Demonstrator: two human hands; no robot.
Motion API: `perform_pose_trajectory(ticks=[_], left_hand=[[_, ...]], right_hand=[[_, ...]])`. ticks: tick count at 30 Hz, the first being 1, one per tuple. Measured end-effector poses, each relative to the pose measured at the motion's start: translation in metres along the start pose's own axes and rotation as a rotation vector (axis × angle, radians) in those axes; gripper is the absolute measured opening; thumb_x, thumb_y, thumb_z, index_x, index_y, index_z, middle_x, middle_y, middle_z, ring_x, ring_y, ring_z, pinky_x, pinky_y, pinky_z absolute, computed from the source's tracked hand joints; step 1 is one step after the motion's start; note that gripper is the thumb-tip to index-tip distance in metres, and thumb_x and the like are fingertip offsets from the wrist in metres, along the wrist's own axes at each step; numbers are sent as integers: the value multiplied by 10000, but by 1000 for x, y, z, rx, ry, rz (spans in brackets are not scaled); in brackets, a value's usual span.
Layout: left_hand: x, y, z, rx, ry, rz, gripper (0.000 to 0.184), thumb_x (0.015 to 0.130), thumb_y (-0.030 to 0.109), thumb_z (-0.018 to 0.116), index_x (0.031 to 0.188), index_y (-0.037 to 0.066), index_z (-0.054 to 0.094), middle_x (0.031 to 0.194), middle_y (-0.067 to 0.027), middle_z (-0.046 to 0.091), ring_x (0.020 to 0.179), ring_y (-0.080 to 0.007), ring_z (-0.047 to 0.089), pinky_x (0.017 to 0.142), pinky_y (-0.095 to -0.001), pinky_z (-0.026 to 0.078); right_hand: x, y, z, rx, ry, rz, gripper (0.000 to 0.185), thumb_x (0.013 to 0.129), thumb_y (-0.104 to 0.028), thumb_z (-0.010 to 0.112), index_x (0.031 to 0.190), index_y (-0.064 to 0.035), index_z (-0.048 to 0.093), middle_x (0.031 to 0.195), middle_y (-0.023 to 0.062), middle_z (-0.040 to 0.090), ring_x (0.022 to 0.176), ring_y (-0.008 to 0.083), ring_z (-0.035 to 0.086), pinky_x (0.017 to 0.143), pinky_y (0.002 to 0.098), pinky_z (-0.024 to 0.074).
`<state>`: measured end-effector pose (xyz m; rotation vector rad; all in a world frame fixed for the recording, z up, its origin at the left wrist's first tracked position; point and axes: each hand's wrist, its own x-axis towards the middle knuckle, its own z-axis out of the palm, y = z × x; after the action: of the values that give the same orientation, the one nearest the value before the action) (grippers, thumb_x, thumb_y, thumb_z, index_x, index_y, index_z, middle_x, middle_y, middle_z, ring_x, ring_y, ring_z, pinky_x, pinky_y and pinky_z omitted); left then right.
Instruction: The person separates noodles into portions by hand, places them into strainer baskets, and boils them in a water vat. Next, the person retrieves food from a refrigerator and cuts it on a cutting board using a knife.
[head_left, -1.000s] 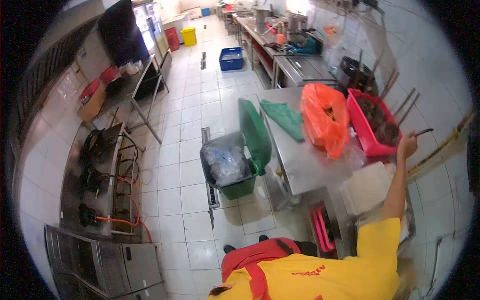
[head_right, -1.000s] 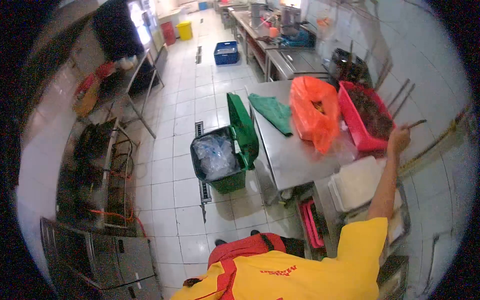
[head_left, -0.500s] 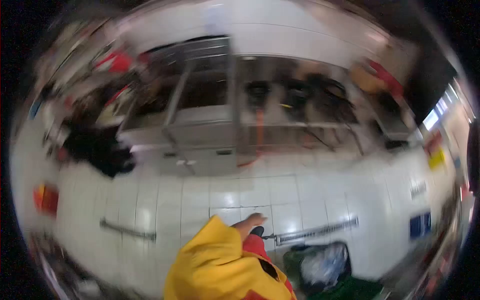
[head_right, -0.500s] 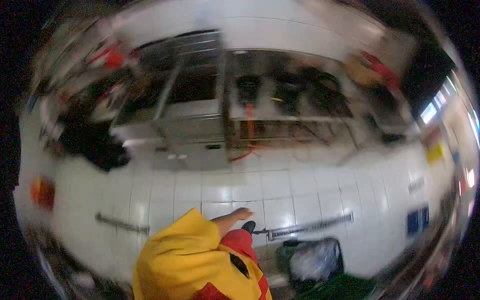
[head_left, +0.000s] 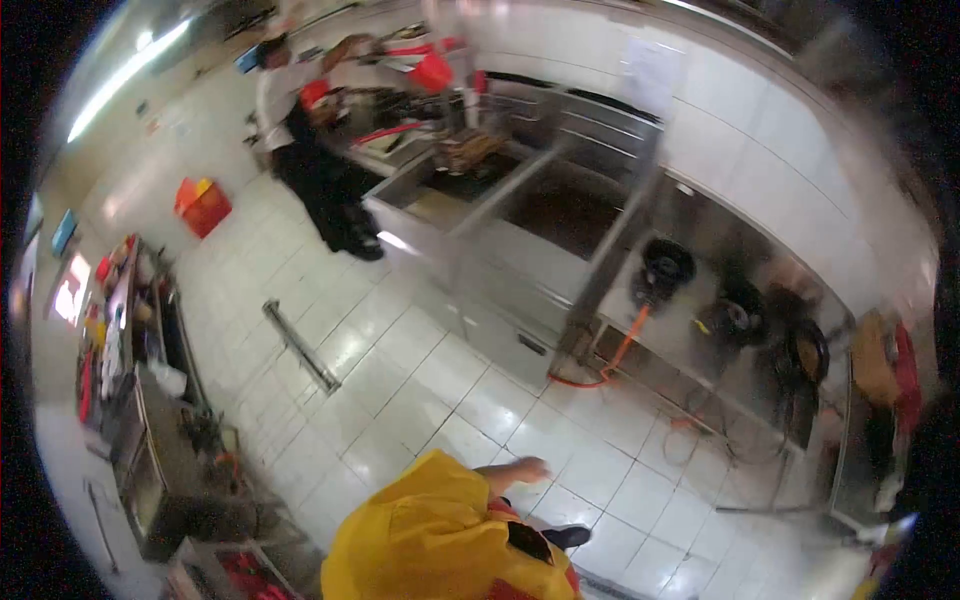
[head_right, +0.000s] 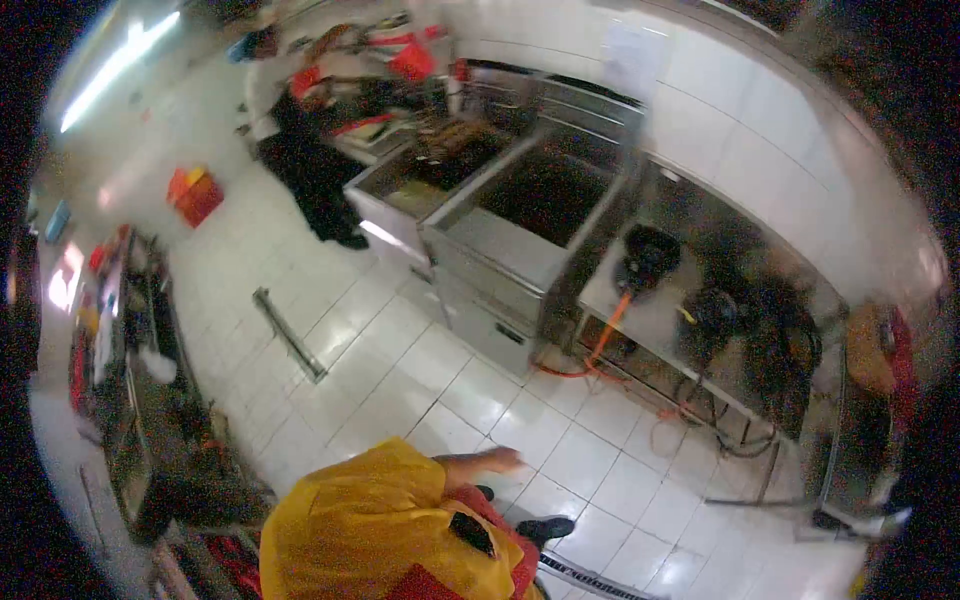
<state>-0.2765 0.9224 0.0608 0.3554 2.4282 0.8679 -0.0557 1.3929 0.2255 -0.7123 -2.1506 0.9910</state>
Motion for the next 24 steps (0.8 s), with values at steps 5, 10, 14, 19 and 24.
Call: perform_pose_trajectory(ticks=[5,10,14,19,24], left_hand=[[-52,-136,-19,608,-599,144,397,872,419,461,885,51,609,847,-122,628,753,-294,577,690,-452,462],[3,-42,24,29,-664,-609,598,847,609,419,671,53,551,632,-84,571,573,-254,529,576,-426,450],[127,83,73,365,-526,-198,533,891,514,365,783,39,580,690,-136,590,637,-291,564,647,-433,452],[283,268,131,313,-528,202,527,909,474,344,874,16,603,798,-172,628,764,-361,595,703,-462,442],[394,453,186,293,-527,306,481,870,468,467,961,16,603,964,-214,626,934,-364,593,821,-434,455]], right_hand=[[-14,46,70,-269,-567,142,271,805,-127,583,1034,18,583,891,167,640,929,244,605,796,332,471],[-90,234,9,-485,-817,813,391,763,-409,635,853,-31,671,871,192,652,806,299,626,750,410,478],[-65,297,-68,-286,-741,1365,486,804,-529,562,687,-61,621,646,118,611,567,232,617,499,415,505],[82,317,-134,-519,-379,811,397,840,-387,547,828,1,628,733,159,646,559,230,620,550,357,512],[241,226,-176,-150,102,723,312,839,-270,567,936,23,613,813,163,653,637,235,633,619,332,505]])
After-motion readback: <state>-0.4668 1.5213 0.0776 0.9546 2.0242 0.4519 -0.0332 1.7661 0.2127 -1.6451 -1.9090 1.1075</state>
